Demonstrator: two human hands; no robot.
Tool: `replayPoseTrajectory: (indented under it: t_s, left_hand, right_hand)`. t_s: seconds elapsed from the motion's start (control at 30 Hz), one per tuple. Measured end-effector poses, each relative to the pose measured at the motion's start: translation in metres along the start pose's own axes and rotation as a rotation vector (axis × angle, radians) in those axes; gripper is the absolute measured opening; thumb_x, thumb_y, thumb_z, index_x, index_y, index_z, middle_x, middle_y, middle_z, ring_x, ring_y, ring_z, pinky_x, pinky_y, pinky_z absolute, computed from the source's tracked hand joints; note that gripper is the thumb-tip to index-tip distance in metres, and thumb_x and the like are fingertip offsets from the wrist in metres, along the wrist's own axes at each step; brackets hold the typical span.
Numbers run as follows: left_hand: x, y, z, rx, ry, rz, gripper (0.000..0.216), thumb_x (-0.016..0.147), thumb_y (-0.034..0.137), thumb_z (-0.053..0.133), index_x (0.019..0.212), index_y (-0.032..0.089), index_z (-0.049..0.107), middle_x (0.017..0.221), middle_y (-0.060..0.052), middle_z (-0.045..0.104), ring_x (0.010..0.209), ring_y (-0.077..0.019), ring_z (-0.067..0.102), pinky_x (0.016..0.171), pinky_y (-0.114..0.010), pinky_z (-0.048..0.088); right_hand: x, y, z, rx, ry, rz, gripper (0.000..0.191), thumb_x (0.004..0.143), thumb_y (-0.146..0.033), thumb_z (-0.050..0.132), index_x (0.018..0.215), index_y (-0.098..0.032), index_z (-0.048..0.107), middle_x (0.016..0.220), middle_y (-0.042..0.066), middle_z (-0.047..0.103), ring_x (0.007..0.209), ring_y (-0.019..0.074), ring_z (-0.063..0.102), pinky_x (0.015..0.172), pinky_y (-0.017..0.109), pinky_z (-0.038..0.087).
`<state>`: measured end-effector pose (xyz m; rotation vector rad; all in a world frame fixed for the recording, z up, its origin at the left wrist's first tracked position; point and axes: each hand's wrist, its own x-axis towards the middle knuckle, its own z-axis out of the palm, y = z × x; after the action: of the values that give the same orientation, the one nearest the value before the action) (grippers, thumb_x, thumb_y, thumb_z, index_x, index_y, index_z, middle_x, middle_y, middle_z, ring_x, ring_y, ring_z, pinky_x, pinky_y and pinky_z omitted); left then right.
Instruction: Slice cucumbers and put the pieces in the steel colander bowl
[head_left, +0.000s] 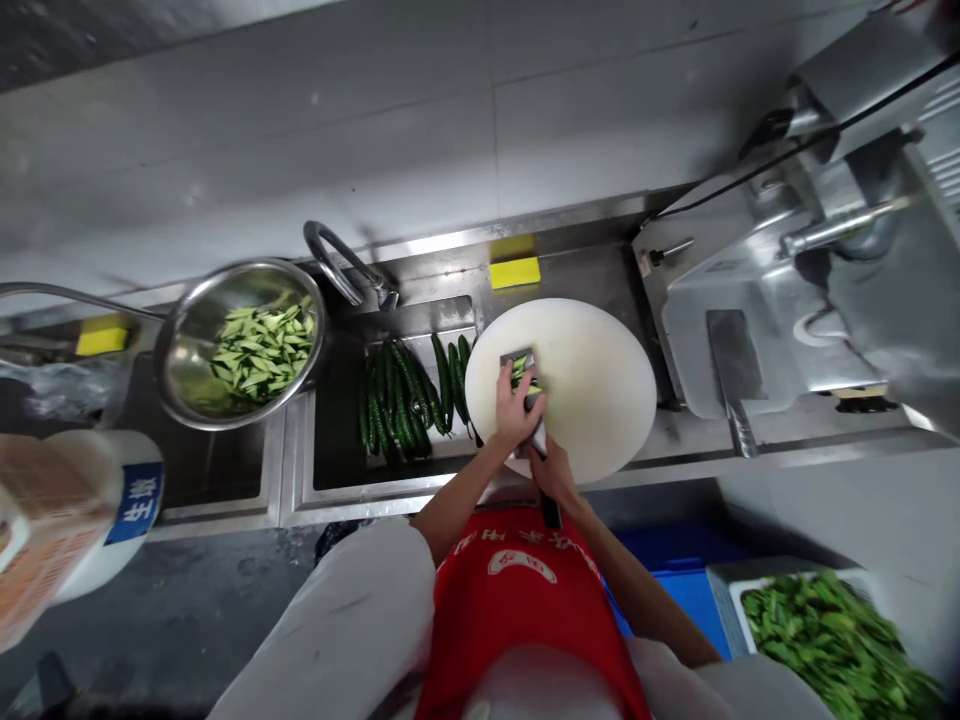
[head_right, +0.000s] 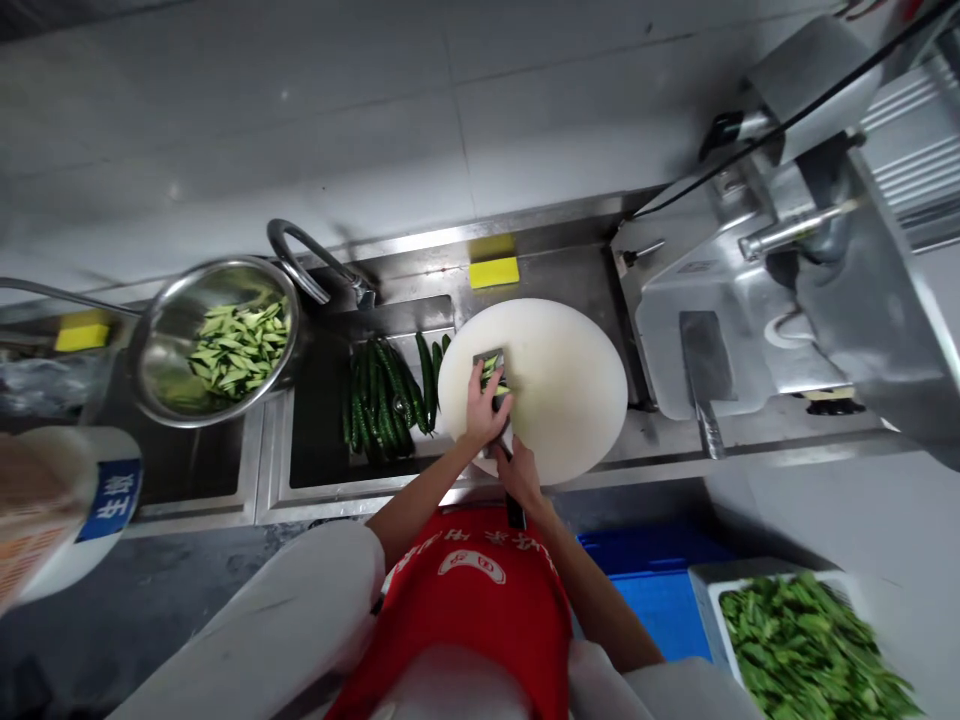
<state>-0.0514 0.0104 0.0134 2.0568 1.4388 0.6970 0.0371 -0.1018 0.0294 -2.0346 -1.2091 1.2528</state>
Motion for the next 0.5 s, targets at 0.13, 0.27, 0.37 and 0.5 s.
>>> replayPoseTrajectory:
  t_s: [0.13, 0.27, 0.37, 0.5]
  left_hand:
    - [-0.009, -0.03, -0.078, -0.007, 0.193, -0.074, 0.051, 0.097, 0.045, 0.042, 0.145, 0.027, 0.041, 0.16, -0.006, 0.015, 0.148, -0.0262, 0.02, 0.121, -0.044, 0.025]
    - [-0.009, -0.085, -0.195, 0.042, 0.443, -0.165, 0.05, 0.098, 0.047, 0.04, 0.143, 0.026, 0.043, 0.158, -0.007, 0.02, 0.147, -0.0256, 0.023, 0.121, -0.041, 0.024]
    - [0.005, -0.152, -0.286, 0.107, 0.636, -0.246, 0.05, 0.1, 0.049, 0.035, 0.142, 0.024, 0.043, 0.155, -0.008, 0.026, 0.146, -0.0245, 0.024, 0.122, -0.04, 0.022]
    - [0.031, -0.268, -0.387, 0.11, 0.813, -0.418, 0.05, 0.101, 0.046, 0.03, 0.141, 0.019, 0.041, 0.147, -0.013, 0.039, 0.14, -0.0218, 0.034, 0.12, -0.038, 0.025]
  right_hand:
    - [-0.004, -0.058, 0.039, -0.018, -0.092, -0.166, 0.017, 0.088, -0.038, 0.049, 0.089, -0.022, 0.056, 0.074, 0.003, 0.065, 0.071, 0.0164, 0.06, 0.062, 0.023, 0.043]
    - [0.011, -0.159, 0.101, -0.031, -0.299, -0.359, 0.013, 0.089, -0.033, 0.049, 0.081, -0.023, 0.05, 0.06, -0.002, 0.057, 0.057, 0.0132, 0.055, 0.053, 0.02, 0.037]
    - [0.028, -0.246, 0.151, -0.03, -0.471, -0.451, 0.014, 0.088, -0.03, 0.05, 0.078, -0.022, 0.046, 0.053, -0.006, 0.051, 0.047, 0.0093, 0.048, 0.047, 0.018, 0.03]
    - [0.034, -0.317, 0.193, 0.026, -0.59, -0.372, 0.012, 0.086, -0.029, 0.053, 0.079, -0.021, 0.046, 0.05, -0.009, 0.047, 0.04, 0.0056, 0.042, 0.044, 0.016, 0.024]
